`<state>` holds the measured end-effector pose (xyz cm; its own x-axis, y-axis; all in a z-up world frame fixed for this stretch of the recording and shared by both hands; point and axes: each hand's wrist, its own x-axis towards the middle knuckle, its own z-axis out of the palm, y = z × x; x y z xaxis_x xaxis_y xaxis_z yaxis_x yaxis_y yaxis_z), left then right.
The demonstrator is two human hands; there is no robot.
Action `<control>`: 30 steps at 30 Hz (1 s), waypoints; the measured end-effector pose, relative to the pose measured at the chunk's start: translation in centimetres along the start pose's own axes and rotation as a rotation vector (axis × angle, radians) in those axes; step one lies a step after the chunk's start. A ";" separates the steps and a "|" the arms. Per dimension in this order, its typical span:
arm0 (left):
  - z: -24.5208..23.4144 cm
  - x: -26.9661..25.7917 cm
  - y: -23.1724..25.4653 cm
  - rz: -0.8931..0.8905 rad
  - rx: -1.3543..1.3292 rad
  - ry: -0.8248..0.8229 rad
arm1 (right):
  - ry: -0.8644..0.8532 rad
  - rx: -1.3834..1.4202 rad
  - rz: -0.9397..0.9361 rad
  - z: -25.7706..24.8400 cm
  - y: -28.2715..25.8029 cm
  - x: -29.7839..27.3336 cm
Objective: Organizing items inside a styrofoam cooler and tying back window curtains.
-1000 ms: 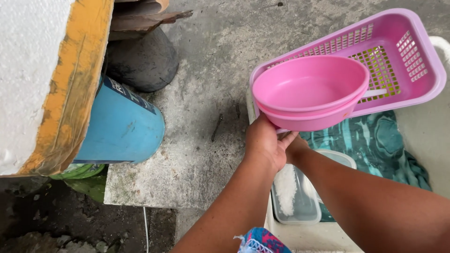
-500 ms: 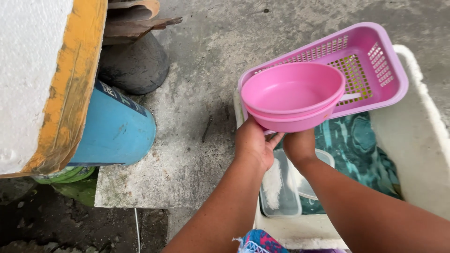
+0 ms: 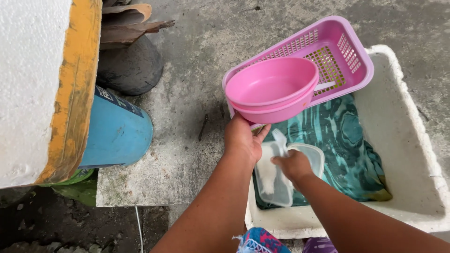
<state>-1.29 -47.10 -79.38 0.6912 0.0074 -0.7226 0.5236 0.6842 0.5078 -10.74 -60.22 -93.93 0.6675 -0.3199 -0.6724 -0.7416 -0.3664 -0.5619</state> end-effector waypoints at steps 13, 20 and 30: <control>0.8 0.5 0.3 -0.008 -0.016 0.002 | 0.104 0.454 0.314 -6.6 -0.6 -2.1; -0.1 0.2 -0.3 -0.015 -0.003 0.029 | -0.105 0.470 0.326 -4.9 0.3 1.3; 0.0 -0.9 -1.0 -0.034 -0.012 0.044 | -0.212 0.379 0.281 -5.4 -2.8 0.8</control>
<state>-2.42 -47.79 -79.23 0.6502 0.0159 -0.7596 0.5403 0.6932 0.4770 -7.73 -64.18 -90.31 0.4403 -0.1622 -0.8831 -0.8885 0.0626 -0.4546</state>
